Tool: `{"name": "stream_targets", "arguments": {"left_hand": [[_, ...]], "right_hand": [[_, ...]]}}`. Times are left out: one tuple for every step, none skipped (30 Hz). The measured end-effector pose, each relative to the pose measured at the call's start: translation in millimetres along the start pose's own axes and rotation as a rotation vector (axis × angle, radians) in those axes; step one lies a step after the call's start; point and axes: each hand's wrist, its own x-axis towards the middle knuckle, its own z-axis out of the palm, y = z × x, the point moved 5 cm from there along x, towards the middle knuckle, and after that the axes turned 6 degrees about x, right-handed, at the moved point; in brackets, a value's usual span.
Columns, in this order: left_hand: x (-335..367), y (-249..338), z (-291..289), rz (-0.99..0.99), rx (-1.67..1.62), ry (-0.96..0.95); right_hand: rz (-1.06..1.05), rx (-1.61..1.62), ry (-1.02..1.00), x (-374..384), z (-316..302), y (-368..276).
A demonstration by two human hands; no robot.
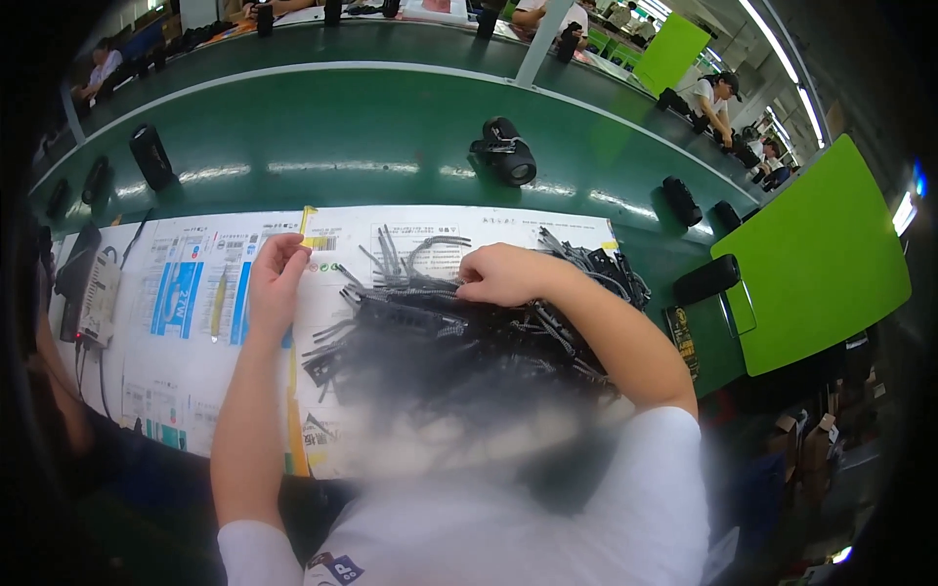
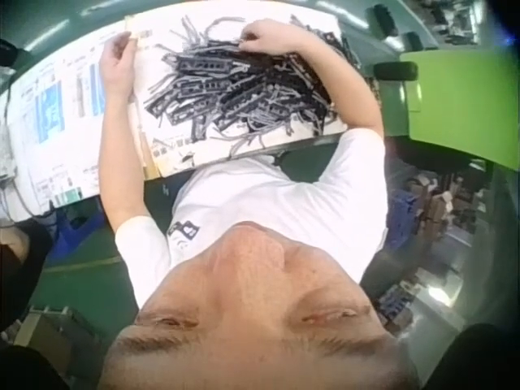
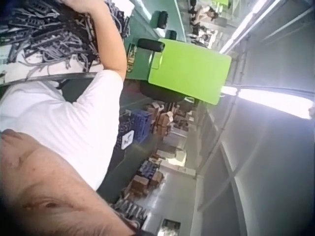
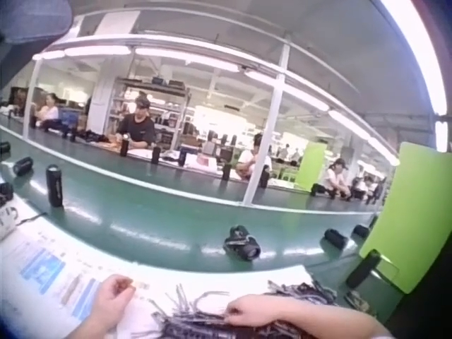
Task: The person assembles plastic components into a black cylindrical speaker housing by hand at a workbench.
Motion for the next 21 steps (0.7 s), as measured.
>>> {"name": "stream_targets", "arguments": {"left_hand": [[-0.1,-0.9,-0.8,-0.002,-0.021,0.011],[-0.2,-1.3,-1.4,-0.010,-0.016,0.013],[1.5,1.3,-1.0,-0.013,-0.040,0.018],[2.1,2.4,-0.7,-0.014,-0.063,0.024],[1.7,1.6,-0.6,-0.019,-0.061,0.027],[2.1,1.6,-0.4,-0.014,-0.066,0.025],[2.5,1.7,-0.2,-0.008,-0.071,0.023],[2.7,0.0,-0.8,-0.008,-0.071,0.024],[3.1,-1.6,-1.5,-0.005,-0.060,0.023],[3.3,-2.0,-2.0,-0.001,-0.049,0.023],[3.0,-1.3,-2.5,0.002,-0.050,0.023],[1.8,0.4,-3.0,-0.009,-0.035,0.019],[0.4,1.4,-3.3,-0.020,-0.019,0.016],[-1.2,1.6,-3.9,-0.018,-0.018,0.021],[-2.2,3.1,-2.8,0.003,-0.016,0.031],[-4.0,5.1,-1.7,0.024,-0.014,0.042],[-7.6,7.6,1.1,0.029,-0.014,0.047],[-12.5,11.2,7.1,0.037,-0.098,0.030],[-18.2,15.3,11.7,0.041,-0.177,0.014],[-23.0,21.2,20.4,0.042,-0.273,-0.059],[-26.4,27.0,24.2,0.041,-0.264,-0.051]], "right_hand": [[-0.003,0.005,-0.008,-3.7,-1.5,-0.4],[-0.033,0.093,0.017,-9.5,-5.8,-3.4],[-0.064,0.179,0.043,-13.3,-9.7,-5.4],[-0.098,0.245,0.095,-16.2,-11.1,-3.8],[-0.100,0.247,0.090,-19.4,-10.4,-4.0],[-0.085,0.319,0.139,-24.7,-14.2,-6.0],[-0.069,0.391,0.189,-29.4,-18.9,-8.4],[-0.062,0.394,0.200,-32.9,-22.2,-11.7],[-0.062,0.393,0.202,-32.5,-19.8,-7.3],[-0.120,0.523,0.239,-31.5,-17.4,-1.3],[-0.179,0.652,0.275,-32.4,-16.4,0.9],[-0.181,0.650,0.275,-34.3,-14.6,-2.5],[-0.202,0.748,0.315,-37.9,-14.7,-8.0],[-0.224,0.845,0.354,-39.7,-14.2,-11.7],[-0.228,0.840,0.356,-40.2,-12.5,-13.8],[-0.269,0.890,0.398,-41.1,-13.2,-15.9],[-0.312,0.941,0.439,-41.7,-15.1,-17.0],[-0.262,0.922,0.404,-39.9,-13.7,-13.4],[-0.271,0.923,0.399,-37.3,-12.8,-18.0],[-0.383,0.601,0.518,-38.5,-17.2,-32.7],[-0.488,0.275,0.625,-39.1,-17.0,-49.5]]}}
